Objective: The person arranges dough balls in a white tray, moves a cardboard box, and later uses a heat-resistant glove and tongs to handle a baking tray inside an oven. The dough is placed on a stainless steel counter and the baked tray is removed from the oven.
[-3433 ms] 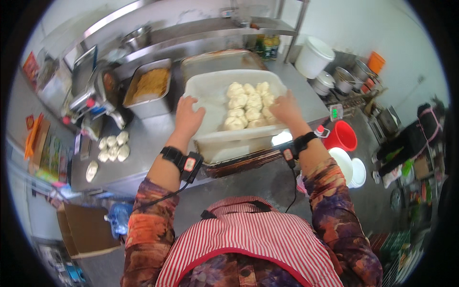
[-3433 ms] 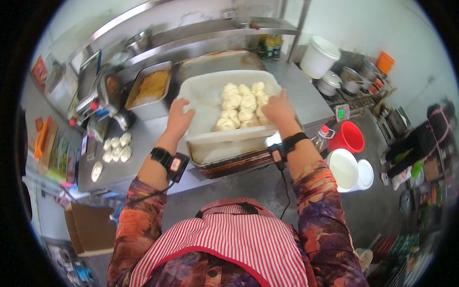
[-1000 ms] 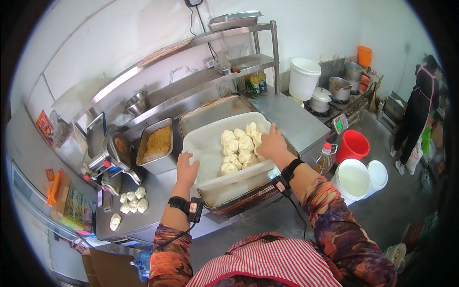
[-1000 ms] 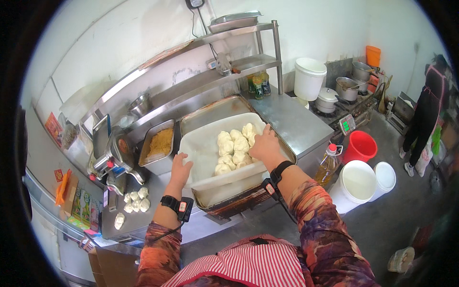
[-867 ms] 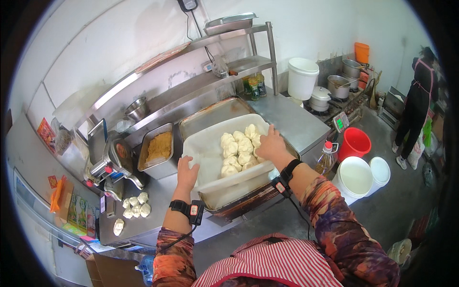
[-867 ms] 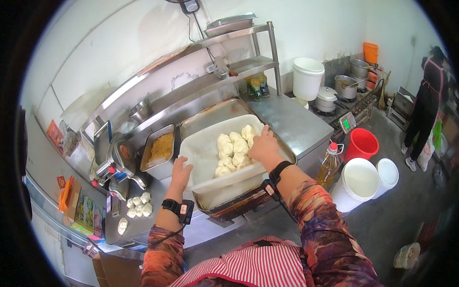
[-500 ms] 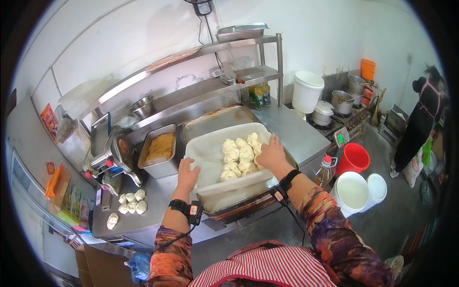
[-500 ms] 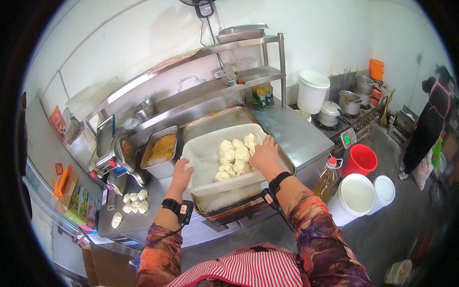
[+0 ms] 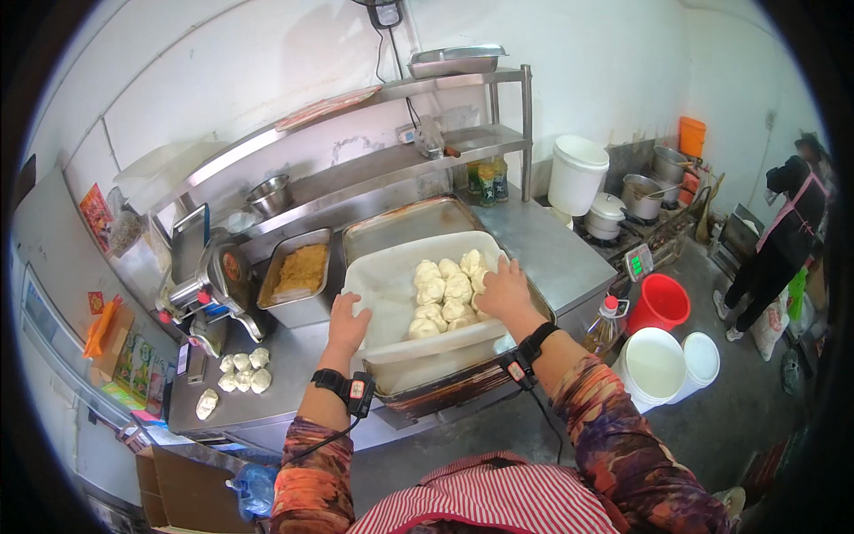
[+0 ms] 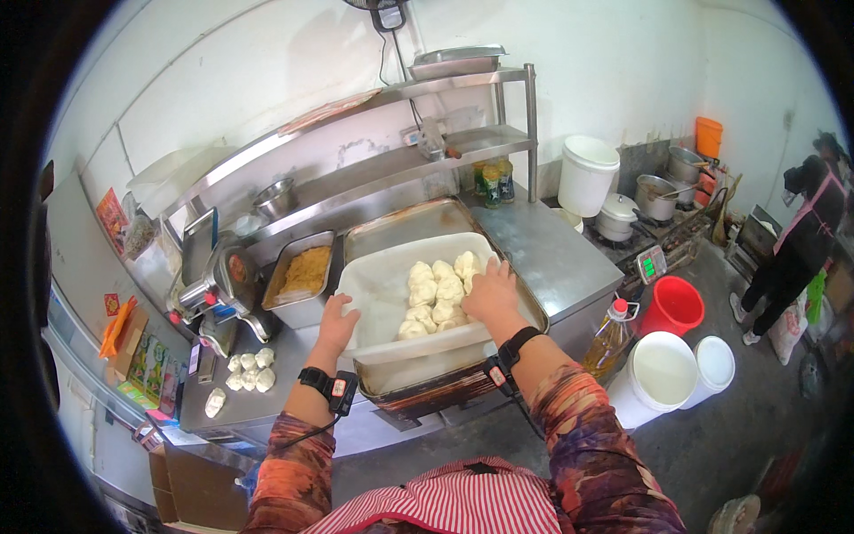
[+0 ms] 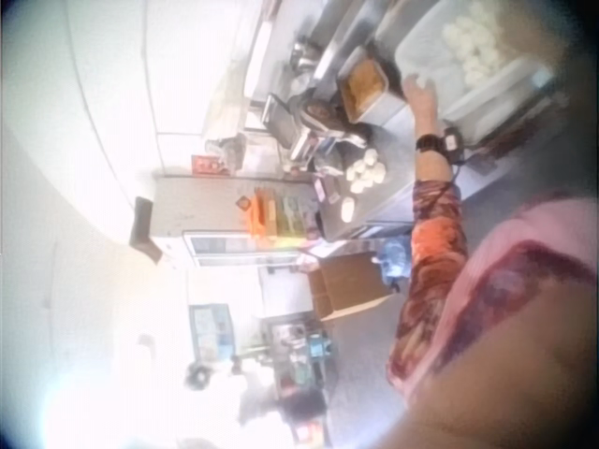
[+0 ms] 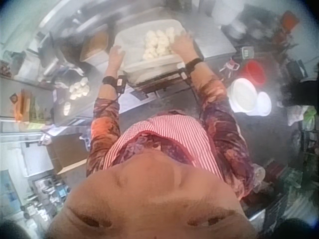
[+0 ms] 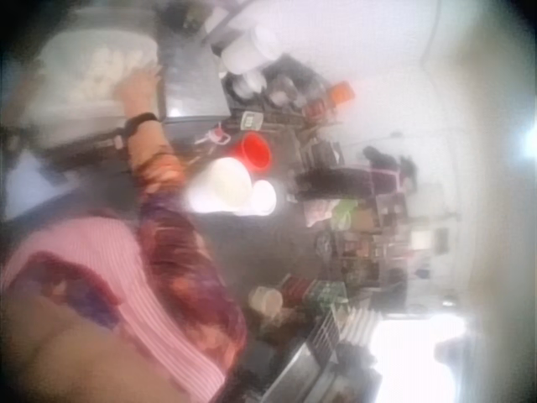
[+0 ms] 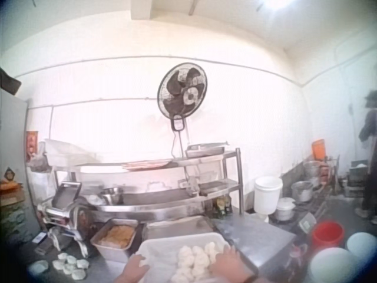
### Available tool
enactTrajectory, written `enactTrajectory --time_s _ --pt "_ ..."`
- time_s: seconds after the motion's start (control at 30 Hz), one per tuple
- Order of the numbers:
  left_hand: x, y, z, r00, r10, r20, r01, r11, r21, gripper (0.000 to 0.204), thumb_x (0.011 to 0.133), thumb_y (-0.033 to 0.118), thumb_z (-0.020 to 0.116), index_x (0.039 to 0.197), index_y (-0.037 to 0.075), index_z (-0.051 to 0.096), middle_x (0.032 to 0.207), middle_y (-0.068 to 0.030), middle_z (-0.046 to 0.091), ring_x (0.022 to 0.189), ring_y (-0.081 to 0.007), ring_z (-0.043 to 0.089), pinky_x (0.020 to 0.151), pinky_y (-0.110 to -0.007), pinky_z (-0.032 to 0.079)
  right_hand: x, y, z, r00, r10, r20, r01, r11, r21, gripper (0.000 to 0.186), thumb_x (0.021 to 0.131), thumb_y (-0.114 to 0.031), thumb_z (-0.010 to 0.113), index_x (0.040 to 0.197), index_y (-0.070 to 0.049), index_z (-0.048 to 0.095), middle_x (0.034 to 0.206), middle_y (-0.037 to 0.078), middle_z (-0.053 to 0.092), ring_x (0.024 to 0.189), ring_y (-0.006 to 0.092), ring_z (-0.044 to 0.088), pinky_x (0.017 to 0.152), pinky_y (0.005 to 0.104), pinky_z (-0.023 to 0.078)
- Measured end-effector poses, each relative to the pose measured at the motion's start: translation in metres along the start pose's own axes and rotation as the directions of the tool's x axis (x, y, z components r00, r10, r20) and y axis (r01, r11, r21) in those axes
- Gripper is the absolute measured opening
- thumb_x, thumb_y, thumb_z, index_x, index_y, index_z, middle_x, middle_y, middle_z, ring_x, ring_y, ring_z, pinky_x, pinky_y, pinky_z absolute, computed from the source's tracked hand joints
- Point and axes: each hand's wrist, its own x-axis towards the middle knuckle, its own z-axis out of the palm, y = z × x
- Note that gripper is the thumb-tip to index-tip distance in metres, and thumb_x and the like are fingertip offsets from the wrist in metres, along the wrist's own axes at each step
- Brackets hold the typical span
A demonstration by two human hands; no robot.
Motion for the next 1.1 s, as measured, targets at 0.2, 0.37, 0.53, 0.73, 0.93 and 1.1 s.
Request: enactTrajectory --time_s 0.2,0.37,0.53,0.73,0.93,1.1 --pt "0.000 -0.001 0.000 1.000 0.018 -0.014 -0.018 1.000 -0.005 0.040 0.080 0.023 0.061 0.114 0.003 0.054 0.132 -0.0216 0.048 0.133 -0.0407 0.031 0.110 -0.043 0.027 -0.001 0.001 0.002 1.000 -0.009 -0.030 0.009 1.000 0.003 0.045 0.075 -0.031 0.064 0.111 -0.004 0.065 0.147 0.024 0.029 0.135 0.0437 0.026 0.110 0.0510 0.026" --pt "0.003 -0.006 0.001 1.000 0.020 -0.010 -0.020 1.000 0.002 0.041 0.079 0.022 0.061 0.114 0.002 0.053 0.130 -0.0227 0.049 0.132 -0.0414 0.033 0.109 -0.044 0.028 -0.001 0.002 0.004 0.999 -0.012 -0.051 0.014 0.999 0.035 0.044 0.074 -0.029 0.064 0.110 -0.003 0.065 0.147 0.024 0.029 0.135 0.0439 0.026 0.109 0.0515 0.026" --pt "0.002 -0.008 0.003 0.999 0.030 -0.014 -0.030 0.999 -0.018 0.041 0.079 0.022 0.061 0.114 0.002 0.053 0.129 -0.0229 0.049 0.132 -0.0418 0.032 0.109 -0.044 0.028 0.002 0.003 0.009 0.997 -0.018 -0.070 0.019 1.000 0.009 0.042 0.074 -0.029 0.064 0.106 -0.003 0.066 0.145 0.025 0.032 0.134 0.0448 0.027 0.108 0.0515 0.027" --pt "0.002 -0.008 0.004 1.000 0.024 -0.016 -0.024 1.000 0.006 0.042 0.079 0.022 0.061 0.115 0.003 0.053 0.132 -0.0223 0.048 0.134 -0.0403 0.030 0.110 -0.043 0.027 0.004 0.006 0.017 0.989 -0.054 -0.139 0.050 0.998 -0.035 0.039 0.073 -0.030 0.065 0.101 -0.004 0.067 0.143 0.026 0.035 0.132 0.0454 0.030 0.105 0.0515 0.031" --pt "0.003 -0.008 0.004 1.000 0.003 -0.005 -0.003 1.000 0.008 0.040 0.079 0.023 0.061 0.114 0.005 0.053 0.135 -0.0219 0.046 0.135 -0.0396 0.029 0.111 -0.042 0.026 0.003 0.007 0.016 0.991 -0.051 -0.126 0.049 0.999 -0.020 0.036 0.074 -0.032 0.066 0.100 -0.007 0.068 0.143 0.025 0.035 0.131 0.0455 0.031 0.105 0.0505 0.032" --pt "0.002 -0.007 0.004 1.000 0.007 -0.008 -0.006 1.000 0.015 0.041 0.079 0.023 0.061 0.115 0.005 0.054 0.135 -0.0215 0.046 0.135 -0.0392 0.029 0.111 -0.042 0.026 0.003 0.007 0.015 0.992 -0.038 -0.123 0.040 0.999 0.013 0.036 0.074 -0.033 0.066 0.101 -0.008 0.068 0.143 0.024 0.034 0.131 0.0455 0.031 0.106 0.0499 0.032"
